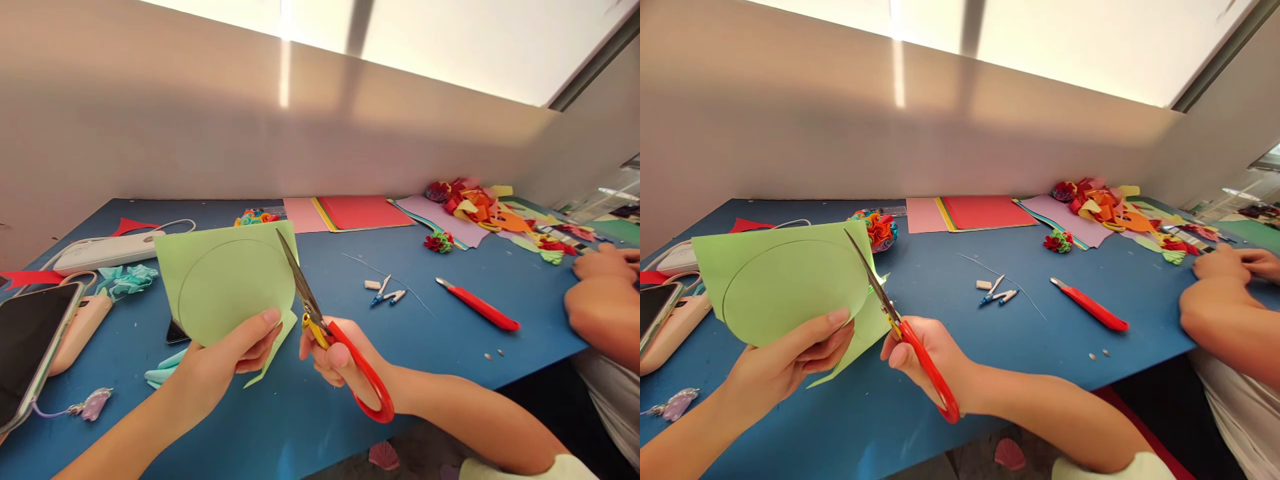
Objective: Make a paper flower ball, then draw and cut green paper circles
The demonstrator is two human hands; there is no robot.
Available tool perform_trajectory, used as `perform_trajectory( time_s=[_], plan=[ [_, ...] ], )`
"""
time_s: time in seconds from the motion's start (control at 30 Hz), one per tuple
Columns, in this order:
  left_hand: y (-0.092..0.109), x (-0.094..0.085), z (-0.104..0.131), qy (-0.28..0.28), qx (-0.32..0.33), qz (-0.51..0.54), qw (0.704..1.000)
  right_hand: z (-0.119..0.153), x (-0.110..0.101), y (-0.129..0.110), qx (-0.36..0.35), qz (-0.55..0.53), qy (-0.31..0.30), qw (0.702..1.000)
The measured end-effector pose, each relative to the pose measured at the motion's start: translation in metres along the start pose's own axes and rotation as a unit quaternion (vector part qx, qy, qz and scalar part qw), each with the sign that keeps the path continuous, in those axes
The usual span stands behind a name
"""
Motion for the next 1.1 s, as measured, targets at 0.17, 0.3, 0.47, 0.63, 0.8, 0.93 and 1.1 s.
perform_trajectory(
  time_s=[0.17, 0.3, 0.47, 0.63, 0.8, 0.93, 1.1],
  plan=[
    [0.001, -0.003, -0.001, -0.003, -0.009, 0.016, 1.0, 0.001, 0.0, -0.002, 0.006, 0.0, -0.003, 1.0],
    [0.002, -0.003, 0.0, -0.01, -0.02, 0.022, 1.0, 0.0, -0.001, 0.0, -0.008, 0.003, -0.002, 1.0],
    [0.004, -0.006, 0.0, -0.027, -0.026, 0.005, 0.999, 0.0, -0.003, 0.0, -0.007, 0.028, 0.007, 1.0],
    [0.005, -0.01, 0.0, -0.034, -0.01, -0.005, 0.999, 0.0, -0.006, -0.002, -0.013, 0.031, 0.0, 0.999],
    [0.002, -0.007, -0.001, -0.007, 0.028, 0.021, 0.999, 0.0, -0.003, 0.001, -0.013, 0.03, 0.004, 0.999],
    [-0.01, -0.002, 0.001, 0.074, 0.061, -0.014, 0.995, 0.0, 0.004, 0.005, -0.016, 0.013, -0.001, 1.0],
    [-0.026, 0.006, 0.0, -0.019, 0.144, -0.08, 0.986, -0.001, 0.009, 0.009, 0.008, -0.027, -0.009, 1.0]
  ],
)
Point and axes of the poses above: each hand's wrist, its own z-axis away from the middle knuckle, its own x-axis out of the palm, y = z × x, the point moved 1 cm from there along -z, towards the middle knuckle, and after that the axes turned 2 degrees about -y, right-handed, at the moved point
